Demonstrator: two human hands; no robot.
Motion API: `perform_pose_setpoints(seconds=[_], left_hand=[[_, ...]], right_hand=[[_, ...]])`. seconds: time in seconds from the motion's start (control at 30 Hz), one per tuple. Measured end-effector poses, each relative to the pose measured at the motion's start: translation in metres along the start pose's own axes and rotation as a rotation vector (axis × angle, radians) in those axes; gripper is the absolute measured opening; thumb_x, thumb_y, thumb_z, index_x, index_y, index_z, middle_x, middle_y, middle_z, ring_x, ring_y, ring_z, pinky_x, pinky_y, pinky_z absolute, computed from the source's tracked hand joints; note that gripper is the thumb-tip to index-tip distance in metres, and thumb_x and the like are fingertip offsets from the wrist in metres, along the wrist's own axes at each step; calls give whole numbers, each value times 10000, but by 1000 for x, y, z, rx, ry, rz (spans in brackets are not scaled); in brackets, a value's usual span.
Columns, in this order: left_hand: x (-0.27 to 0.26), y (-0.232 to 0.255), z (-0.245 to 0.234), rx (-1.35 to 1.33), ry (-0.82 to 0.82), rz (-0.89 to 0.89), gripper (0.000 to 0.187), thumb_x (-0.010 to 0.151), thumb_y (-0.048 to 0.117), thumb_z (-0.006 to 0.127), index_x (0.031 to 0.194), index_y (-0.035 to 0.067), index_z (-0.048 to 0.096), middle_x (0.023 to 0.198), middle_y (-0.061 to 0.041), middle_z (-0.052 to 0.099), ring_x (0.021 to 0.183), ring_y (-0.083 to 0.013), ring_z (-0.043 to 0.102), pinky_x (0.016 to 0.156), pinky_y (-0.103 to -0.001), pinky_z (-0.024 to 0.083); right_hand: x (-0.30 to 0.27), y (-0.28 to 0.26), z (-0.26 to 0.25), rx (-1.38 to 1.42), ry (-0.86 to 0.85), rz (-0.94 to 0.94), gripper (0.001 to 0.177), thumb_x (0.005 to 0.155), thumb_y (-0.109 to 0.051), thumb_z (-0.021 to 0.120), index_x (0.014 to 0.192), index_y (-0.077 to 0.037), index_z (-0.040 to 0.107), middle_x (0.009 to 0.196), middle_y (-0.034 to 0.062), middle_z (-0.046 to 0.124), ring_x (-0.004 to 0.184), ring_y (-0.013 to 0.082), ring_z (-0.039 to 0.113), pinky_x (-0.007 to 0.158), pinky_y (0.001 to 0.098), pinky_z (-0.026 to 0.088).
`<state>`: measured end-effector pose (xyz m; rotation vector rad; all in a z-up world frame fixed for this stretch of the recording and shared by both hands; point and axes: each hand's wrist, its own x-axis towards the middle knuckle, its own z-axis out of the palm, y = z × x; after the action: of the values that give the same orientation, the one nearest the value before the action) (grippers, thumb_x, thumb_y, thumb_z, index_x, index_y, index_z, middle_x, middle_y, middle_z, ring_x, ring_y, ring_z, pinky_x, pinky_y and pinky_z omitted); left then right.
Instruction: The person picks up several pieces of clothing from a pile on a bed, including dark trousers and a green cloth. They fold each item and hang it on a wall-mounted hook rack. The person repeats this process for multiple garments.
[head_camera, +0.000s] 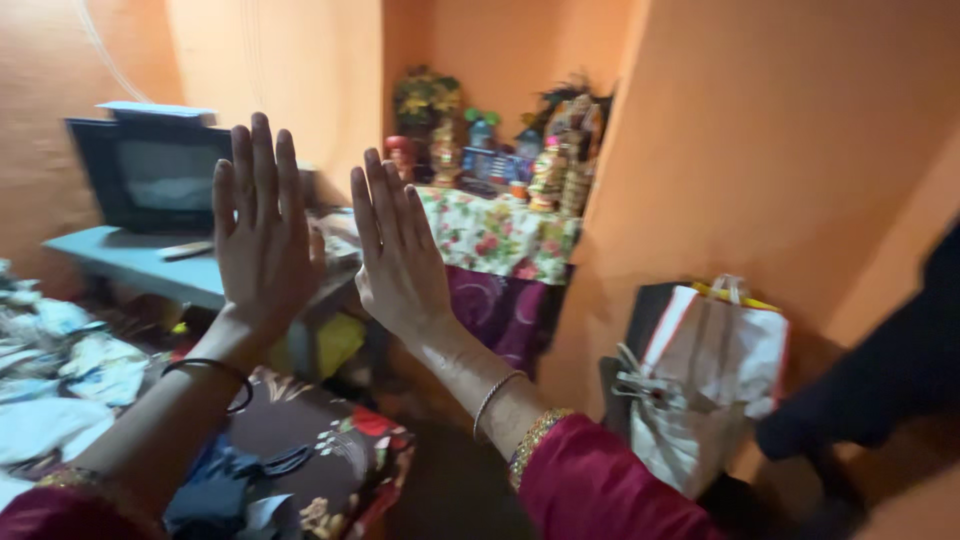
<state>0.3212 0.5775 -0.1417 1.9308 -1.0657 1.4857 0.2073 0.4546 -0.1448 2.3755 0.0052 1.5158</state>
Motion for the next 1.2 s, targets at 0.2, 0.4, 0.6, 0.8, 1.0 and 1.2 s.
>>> perform_pose_setpoints(seconds=[0.2, 0.4, 0.6, 0.8, 1.0, 1.2], left_hand=[[-30, -69, -21, 279, -23, -58, 935, 879, 98, 667, 1689, -63, 228, 1764, -247, 189, 1657, -348, 158, 1338, -466, 115], [-56, -137, -46, 364, -55, -113, 940, 834, 101, 661, 1657, -71, 240, 1733, -260, 195, 1629, -361, 169, 1309, -490, 125], [-55, -199, -80, 614, -101, -185, 962, 836, 104, 669, 1676, -40, 222, 1753, -230, 174, 1642, -340, 165, 1312, -482, 124], [-60, -239, -120, 795, -77, -231, 900, 897, 102, 645, 1676, -45, 221, 1757, -232, 174, 1645, -351, 163, 1320, -494, 130], [-65, -264, -160, 942, -50, -264, 869, 878, 95, 631, 1652, -16, 251, 1736, -215, 227, 1622, -335, 211, 1299, -492, 156], [-60, -300, -188, 1039, -18, -272, 838, 904, 80, 622, 1653, -22, 259, 1740, -216, 228, 1629, -331, 213, 1304, -487, 152]], right_hand=[[28, -64, 42, 238, 32, -92, 1041, 767, -89, 667, 1627, 30, 93, 1719, 216, 85, 1616, 363, 147, 1338, 476, 170], [45, -107, 86, 256, 49, -190, 958, 836, -116, 624, 1632, 56, 118, 1728, 227, 131, 1632, 349, 158, 1347, 462, 160], [86, -147, 129, 382, 134, -337, 911, 904, -189, 611, 1642, 56, 136, 1735, 226, 139, 1634, 341, 163, 1348, 454, 148], [129, -199, 159, 568, 153, -368, 950, 813, -155, 622, 1617, 47, 157, 1708, 223, 158, 1608, 346, 172, 1317, 461, 162], [163, -237, 172, 726, 230, -385, 949, 799, -102, 629, 1616, 27, 164, 1704, 218, 157, 1596, 348, 186, 1298, 467, 183], [194, -267, 185, 876, 302, -409, 987, 782, -81, 658, 1623, 3, 148, 1705, 212, 155, 1599, 355, 181, 1305, 474, 189]])
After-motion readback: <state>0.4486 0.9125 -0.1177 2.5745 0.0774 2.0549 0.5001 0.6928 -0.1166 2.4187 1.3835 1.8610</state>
